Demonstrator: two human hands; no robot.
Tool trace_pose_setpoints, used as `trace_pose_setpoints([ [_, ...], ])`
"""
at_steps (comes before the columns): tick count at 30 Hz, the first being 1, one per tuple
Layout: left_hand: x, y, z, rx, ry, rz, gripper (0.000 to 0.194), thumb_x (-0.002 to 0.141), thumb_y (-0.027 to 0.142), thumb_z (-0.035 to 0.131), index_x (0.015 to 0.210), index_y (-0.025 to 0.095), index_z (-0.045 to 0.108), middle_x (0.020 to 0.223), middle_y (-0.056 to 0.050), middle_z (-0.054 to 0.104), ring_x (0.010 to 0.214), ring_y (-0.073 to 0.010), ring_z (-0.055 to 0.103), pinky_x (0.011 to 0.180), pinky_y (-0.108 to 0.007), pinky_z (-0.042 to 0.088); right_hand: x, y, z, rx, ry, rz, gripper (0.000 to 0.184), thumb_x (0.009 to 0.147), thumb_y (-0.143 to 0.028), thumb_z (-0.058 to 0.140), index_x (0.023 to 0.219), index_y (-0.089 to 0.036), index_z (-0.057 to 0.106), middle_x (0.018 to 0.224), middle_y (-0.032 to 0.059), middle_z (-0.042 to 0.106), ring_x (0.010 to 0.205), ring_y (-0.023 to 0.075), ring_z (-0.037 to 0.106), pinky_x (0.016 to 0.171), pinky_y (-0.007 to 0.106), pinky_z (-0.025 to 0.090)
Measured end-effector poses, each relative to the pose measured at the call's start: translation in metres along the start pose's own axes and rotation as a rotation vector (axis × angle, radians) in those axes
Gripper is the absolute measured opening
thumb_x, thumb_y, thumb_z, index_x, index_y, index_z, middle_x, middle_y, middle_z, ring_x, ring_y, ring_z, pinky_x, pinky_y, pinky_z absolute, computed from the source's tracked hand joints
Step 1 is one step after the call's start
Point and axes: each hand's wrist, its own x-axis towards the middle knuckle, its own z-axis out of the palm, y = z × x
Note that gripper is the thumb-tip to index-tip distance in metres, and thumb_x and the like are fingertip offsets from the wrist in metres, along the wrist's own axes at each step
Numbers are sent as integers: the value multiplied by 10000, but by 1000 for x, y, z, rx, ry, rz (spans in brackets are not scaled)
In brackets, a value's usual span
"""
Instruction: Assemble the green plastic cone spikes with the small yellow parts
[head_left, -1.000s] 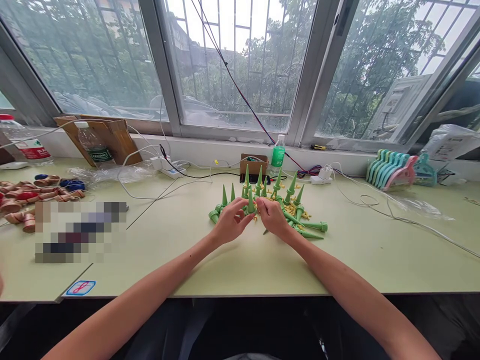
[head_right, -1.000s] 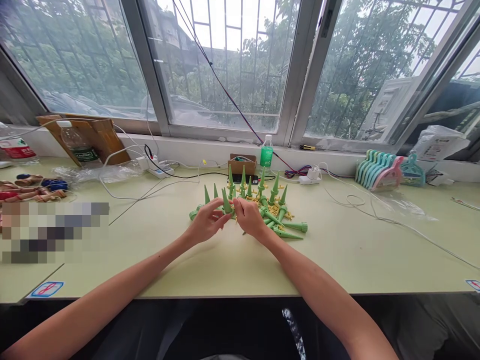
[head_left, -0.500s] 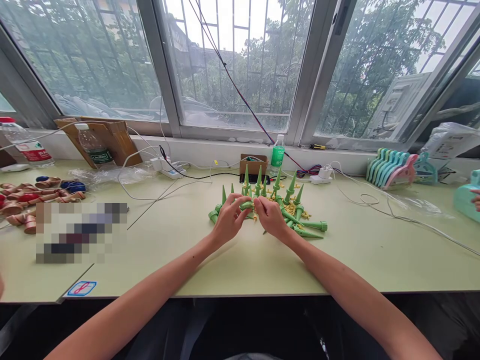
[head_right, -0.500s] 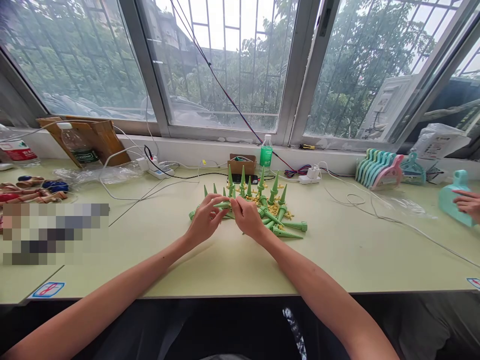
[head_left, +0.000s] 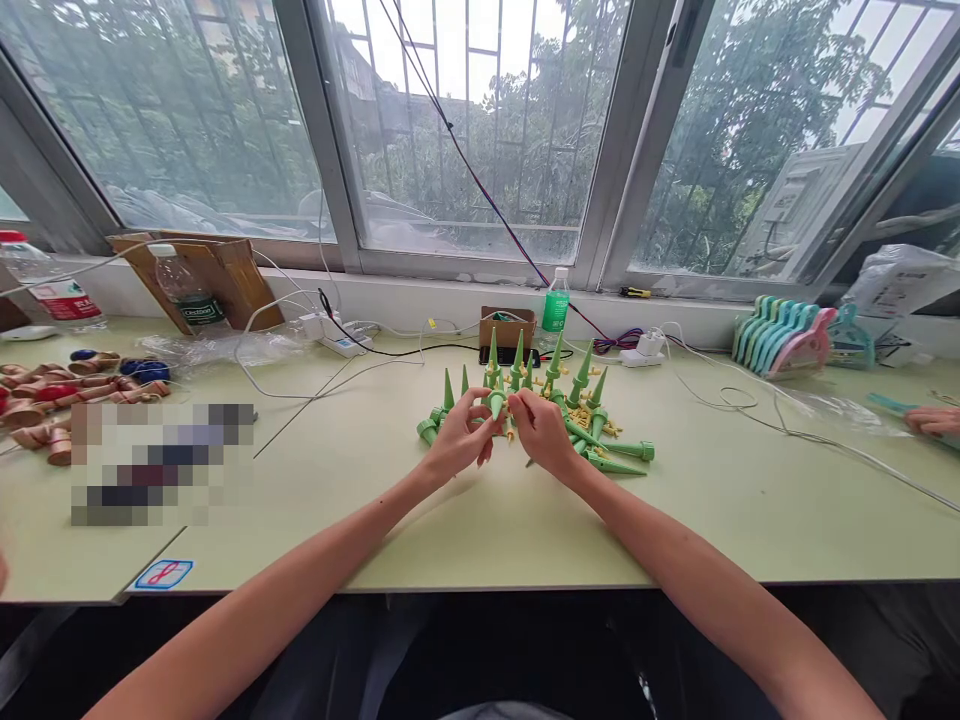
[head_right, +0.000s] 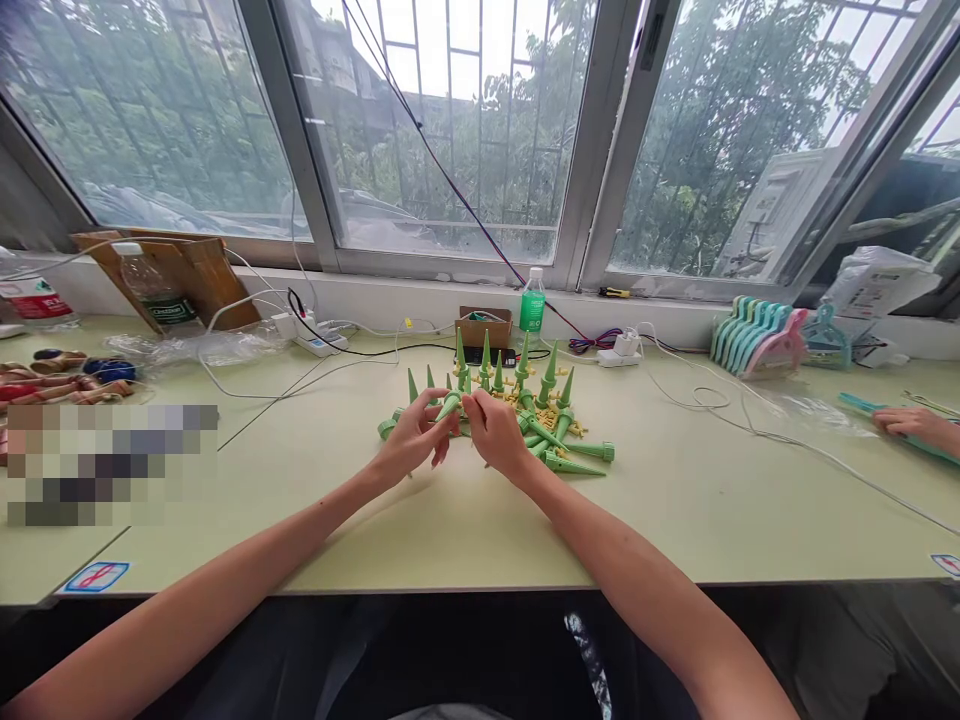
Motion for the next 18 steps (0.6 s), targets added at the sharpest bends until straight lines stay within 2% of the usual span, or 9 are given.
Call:
trace_pose_setpoints([
  [3,0,3,-1,-154,-49,-27,330,861,376,552,1107,210,410,733,27,598,385,-89,523,361,-225,415,0,-1,0,-5,9,14,359,983,-401,382,682,-205,384,556,-49,385,495,98,315,516,235,270],
  [6,1,4,-4,-245,-59,-57,285,890,415,489,1079,209,430,717,21,603,405,-105,540,365,-236,424,-1,-1,1,6,-17,17,361,982,-400,388,678,-205,390,550,-51,383,491,98,315,511,236,267],
  [12,1,5,-5,-149,-32,-67,364,863,489,574,1038,208,422,573,67,542,369,-109,516,358,-223,399,-2,2,4,20,-50,14,356,983,-403,376,687,-205,393,561,-51,383,505,100,327,526,240,277],
  [18,0,3,-6,-115,-61,-37,344,866,485,579,1004,212,421,561,70,546,373,-95,510,362,-203,378,-1,4,3,23,-64,23,361,982,-420,358,688,-213,356,560,-54,366,509,103,304,518,242,269],
])
